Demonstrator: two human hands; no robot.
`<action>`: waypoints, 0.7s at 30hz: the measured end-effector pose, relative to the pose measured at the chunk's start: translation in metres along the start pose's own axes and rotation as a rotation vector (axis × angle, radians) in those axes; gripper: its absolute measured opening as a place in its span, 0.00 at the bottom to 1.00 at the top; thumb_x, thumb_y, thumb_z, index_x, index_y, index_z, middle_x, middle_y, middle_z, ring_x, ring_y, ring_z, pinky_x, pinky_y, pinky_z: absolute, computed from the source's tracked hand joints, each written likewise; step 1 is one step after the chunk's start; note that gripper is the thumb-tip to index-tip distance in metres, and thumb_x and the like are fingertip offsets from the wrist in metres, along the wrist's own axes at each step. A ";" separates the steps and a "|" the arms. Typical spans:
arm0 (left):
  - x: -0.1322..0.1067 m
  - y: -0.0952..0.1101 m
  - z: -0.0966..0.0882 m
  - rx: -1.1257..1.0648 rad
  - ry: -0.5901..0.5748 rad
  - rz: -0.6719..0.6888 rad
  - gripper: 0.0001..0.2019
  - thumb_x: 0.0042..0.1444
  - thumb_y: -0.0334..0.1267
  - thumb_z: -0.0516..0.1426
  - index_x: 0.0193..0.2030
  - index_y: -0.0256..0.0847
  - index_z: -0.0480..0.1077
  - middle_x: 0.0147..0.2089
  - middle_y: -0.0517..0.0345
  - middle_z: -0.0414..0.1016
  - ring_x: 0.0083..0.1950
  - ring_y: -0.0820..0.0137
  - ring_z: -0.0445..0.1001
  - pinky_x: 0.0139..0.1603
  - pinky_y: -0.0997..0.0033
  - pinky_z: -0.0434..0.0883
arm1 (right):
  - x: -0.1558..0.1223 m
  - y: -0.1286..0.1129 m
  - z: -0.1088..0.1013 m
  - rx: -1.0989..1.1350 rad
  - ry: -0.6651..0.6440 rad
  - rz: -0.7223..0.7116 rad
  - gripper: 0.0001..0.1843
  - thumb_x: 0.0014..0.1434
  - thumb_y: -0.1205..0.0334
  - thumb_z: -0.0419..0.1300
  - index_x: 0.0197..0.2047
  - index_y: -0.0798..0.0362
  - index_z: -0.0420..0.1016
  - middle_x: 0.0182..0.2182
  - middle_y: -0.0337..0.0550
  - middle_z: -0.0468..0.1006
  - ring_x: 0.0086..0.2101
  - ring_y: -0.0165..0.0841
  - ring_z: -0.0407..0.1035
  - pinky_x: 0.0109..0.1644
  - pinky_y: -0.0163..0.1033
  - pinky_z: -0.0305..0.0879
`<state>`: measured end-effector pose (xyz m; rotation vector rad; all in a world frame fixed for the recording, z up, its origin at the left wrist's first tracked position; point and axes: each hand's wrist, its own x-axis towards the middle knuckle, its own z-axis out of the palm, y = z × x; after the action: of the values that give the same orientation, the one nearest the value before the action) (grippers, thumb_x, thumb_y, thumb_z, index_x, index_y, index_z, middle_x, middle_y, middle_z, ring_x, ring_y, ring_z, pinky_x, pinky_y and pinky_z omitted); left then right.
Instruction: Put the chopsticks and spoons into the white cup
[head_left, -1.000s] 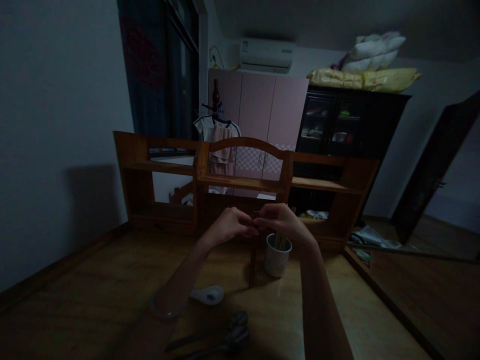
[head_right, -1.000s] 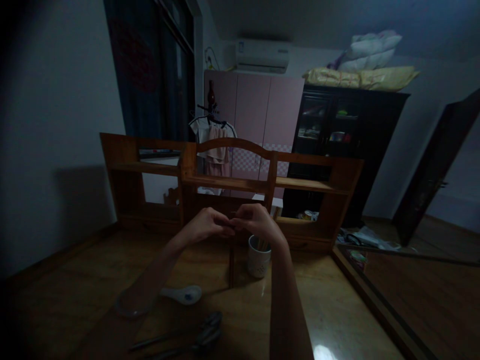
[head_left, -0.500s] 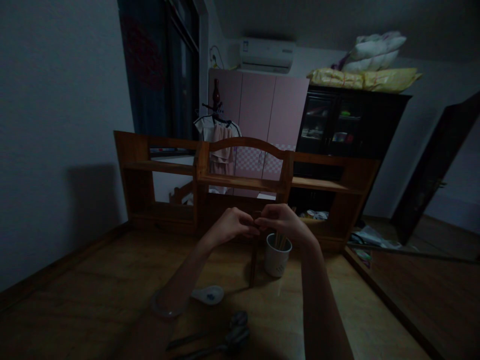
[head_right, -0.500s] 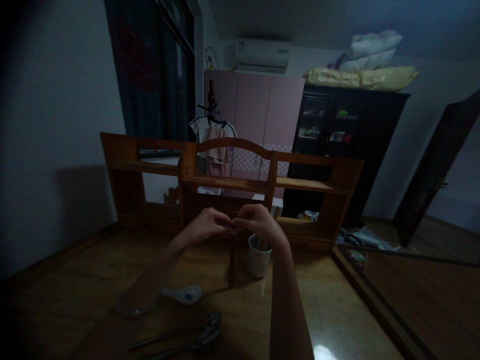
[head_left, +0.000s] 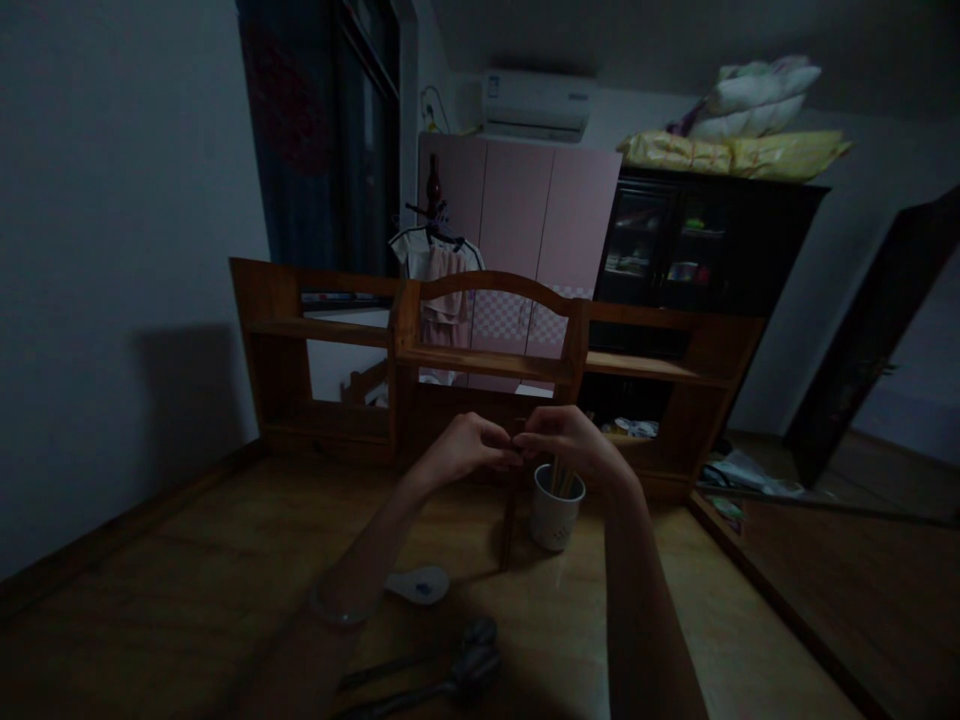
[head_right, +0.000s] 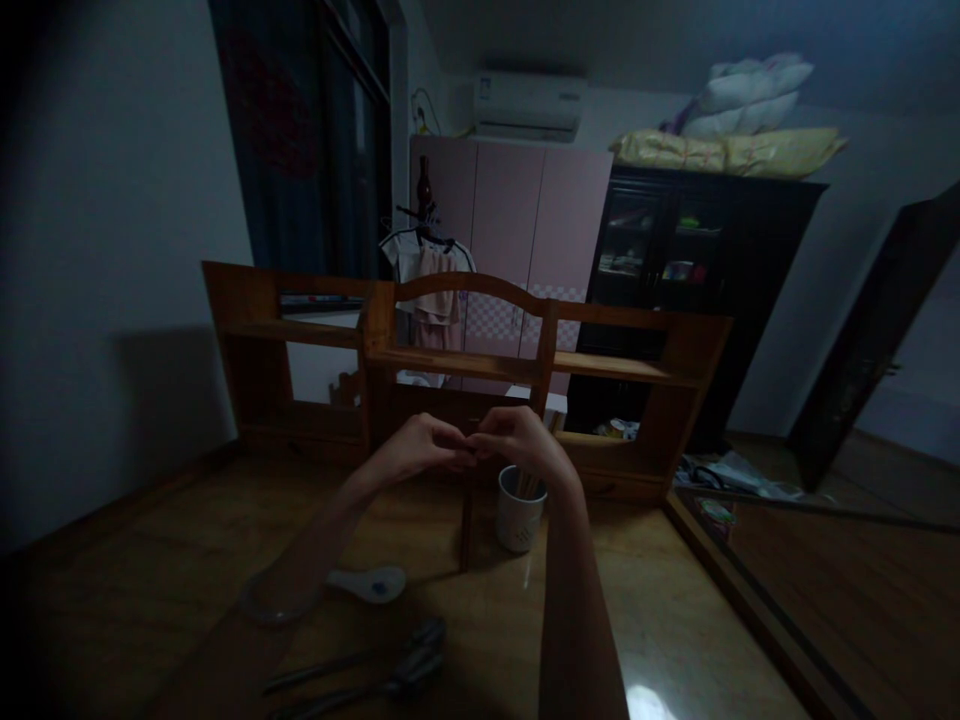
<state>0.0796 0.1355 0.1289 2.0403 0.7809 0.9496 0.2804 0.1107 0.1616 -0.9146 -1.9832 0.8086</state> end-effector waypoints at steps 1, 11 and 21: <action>0.000 0.000 0.000 -0.001 0.001 -0.004 0.15 0.46 0.46 0.65 0.36 0.36 0.80 0.33 0.53 0.82 0.34 0.66 0.78 0.31 0.74 0.72 | 0.000 0.001 0.000 0.006 -0.003 -0.002 0.14 0.52 0.53 0.67 0.30 0.56 0.75 0.24 0.40 0.77 0.27 0.31 0.71 0.29 0.32 0.63; -0.002 0.003 0.000 -0.011 -0.010 -0.007 0.14 0.47 0.44 0.64 0.37 0.36 0.80 0.33 0.53 0.82 0.34 0.66 0.78 0.33 0.73 0.72 | 0.000 0.003 0.000 0.049 -0.019 0.012 0.14 0.52 0.52 0.67 0.31 0.55 0.75 0.25 0.39 0.76 0.28 0.31 0.71 0.30 0.32 0.64; -0.002 0.005 -0.001 0.016 -0.025 -0.014 0.17 0.46 0.48 0.64 0.36 0.35 0.80 0.31 0.54 0.81 0.33 0.66 0.77 0.32 0.73 0.71 | -0.001 0.004 0.000 -0.062 -0.017 -0.025 0.16 0.52 0.49 0.66 0.29 0.55 0.73 0.24 0.38 0.75 0.27 0.29 0.69 0.27 0.31 0.60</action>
<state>0.0791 0.1315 0.1324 2.0539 0.7903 0.9111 0.2819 0.1116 0.1580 -0.9198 -2.0405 0.7467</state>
